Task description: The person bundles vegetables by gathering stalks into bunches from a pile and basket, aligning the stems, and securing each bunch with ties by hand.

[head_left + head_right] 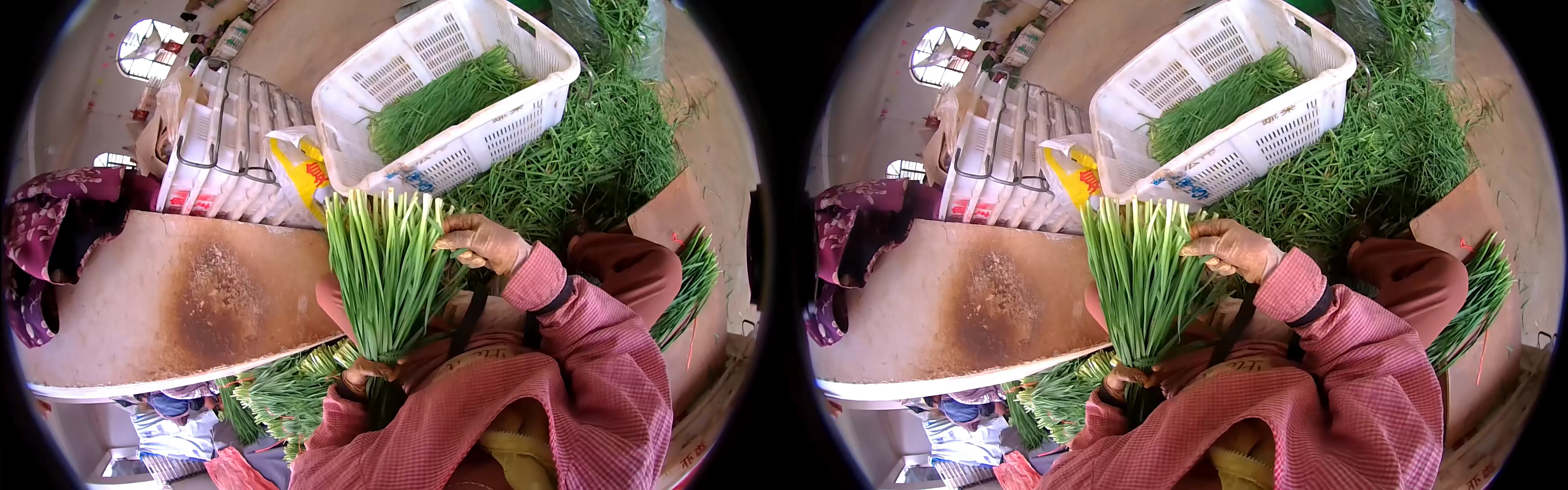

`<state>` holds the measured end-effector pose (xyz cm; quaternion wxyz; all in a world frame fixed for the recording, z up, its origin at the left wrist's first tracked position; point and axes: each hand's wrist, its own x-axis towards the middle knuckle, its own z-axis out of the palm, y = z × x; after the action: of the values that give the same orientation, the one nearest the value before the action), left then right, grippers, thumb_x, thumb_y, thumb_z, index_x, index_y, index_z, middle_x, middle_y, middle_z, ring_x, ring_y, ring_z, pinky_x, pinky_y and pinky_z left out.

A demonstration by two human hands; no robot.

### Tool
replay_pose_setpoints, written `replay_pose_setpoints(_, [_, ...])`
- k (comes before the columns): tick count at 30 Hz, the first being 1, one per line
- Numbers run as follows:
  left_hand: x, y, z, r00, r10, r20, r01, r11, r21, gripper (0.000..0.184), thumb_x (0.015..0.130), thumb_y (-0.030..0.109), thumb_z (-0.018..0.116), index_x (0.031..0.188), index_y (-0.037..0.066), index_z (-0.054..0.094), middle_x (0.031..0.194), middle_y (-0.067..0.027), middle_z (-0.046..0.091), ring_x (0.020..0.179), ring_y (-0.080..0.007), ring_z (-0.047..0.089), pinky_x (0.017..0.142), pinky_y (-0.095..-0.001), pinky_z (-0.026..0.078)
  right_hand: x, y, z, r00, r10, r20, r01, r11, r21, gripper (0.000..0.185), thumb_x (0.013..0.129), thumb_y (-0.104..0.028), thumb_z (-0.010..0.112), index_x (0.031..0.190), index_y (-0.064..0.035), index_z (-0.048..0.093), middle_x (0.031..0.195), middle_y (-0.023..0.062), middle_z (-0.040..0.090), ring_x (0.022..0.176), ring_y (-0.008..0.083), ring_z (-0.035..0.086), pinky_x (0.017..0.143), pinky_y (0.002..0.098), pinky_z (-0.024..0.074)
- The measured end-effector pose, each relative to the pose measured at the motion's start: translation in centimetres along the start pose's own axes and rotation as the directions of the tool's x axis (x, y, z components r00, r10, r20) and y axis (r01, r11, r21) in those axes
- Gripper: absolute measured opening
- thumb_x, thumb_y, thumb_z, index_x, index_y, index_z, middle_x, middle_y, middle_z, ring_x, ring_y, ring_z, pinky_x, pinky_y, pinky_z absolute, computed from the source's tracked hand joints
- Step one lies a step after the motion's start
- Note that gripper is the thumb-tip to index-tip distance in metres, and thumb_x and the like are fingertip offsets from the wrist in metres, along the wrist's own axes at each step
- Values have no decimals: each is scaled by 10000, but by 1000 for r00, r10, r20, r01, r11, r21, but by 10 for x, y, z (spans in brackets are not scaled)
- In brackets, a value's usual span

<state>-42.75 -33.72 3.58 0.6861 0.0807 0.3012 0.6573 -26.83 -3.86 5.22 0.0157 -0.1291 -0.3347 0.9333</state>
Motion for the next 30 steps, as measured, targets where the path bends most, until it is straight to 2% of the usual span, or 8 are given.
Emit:
replay_pose_setpoints(7, [-13,12,2,947,-319,41,293,910,293,414,729,161,619,1046,-49,457,843,-108,549,669,-183,541,638,-303,455,-36,-15,-9,978,129,-166,-169,953,-252,227,768,-248,632,823,-36,576,686,0,568,381,40,322,332,170,261])
replay_pose_setpoints(14, [-6,66,10,898,-420,-128,427,766,481,332,718,141,607,974,-38,495,726,-100,538,576,-157,493,531,-282,393,-67,-76,-129,551,-474,-687,752,639,161,176,832,-202,547,787,-33,523,553,-1,500,425,78,453,344,162,383])
replay_pose_setpoints(17, [20,85,62,944,-243,-225,324,820,472,293,720,103,579,971,-21,493,651,-73,500,554,-132,435,490,-264,334,-71,-65,-163,514,-432,-741,171,898,-405,237,844,-197,533,1016,-35,513,782,73,599,637,122,562,553,257,496])
replay_pose_setpoints(19, [34,100,70,928,-290,-236,361,858,366,283,717,81,565,972,-14,489,642,-65,491,560,-136,439,509,-267,355,-61,-34,-152,325,-390,-862,-848,284,-448,506,825,-232,544,1220,-48,286,1132,174,387,941,239,466,729,327,470])
replay_pose_setpoints(21, [53,115,83,913,-331,-236,390,879,273,276,714,58,550,974,-7,485,633,-56,483,566,-139,442,527,-269,376,-52,-8,-112,380,-450,-808,-915,-314,-254,755,798,-356,561,1328,-29,133,1281,248,312,1088,338,418,803,354,464])
replay_pose_setpoints(24, [66,122,96,902,-334,-272,391,901,190,286,720,59,547,990,9,466,612,-50,463,569,-137,435,543,-247,360,-30,38,-24,949,275,-157,-249,344,-905,853,707,-572,562,1292,-18,278,1138,213,471,1074,283,458,853,338,424])
replay_pose_setpoints(26, [67,119,93,918,-298,-261,366,890,272,291,725,66,549,999,4,472,612,-49,464,568,-136,433,552,-258,363,3,98,-3,892,245,380,-92,921,-378,893,705,-645,493,1329,-68,219,1258,197,347,1160,315,359,937,449,315])
replay_pose_setpoints(30, [35,106,66,934,-254,-251,354,754,553,381,724,77,580,1088,14,491,706,-84,529,626,-159,494,650,-303,428,53,51,38,935,-169,312,-80,757,648,742,817,-606,305,1345,-101,175,1376,154,209,1244,337,249,968,567,240])
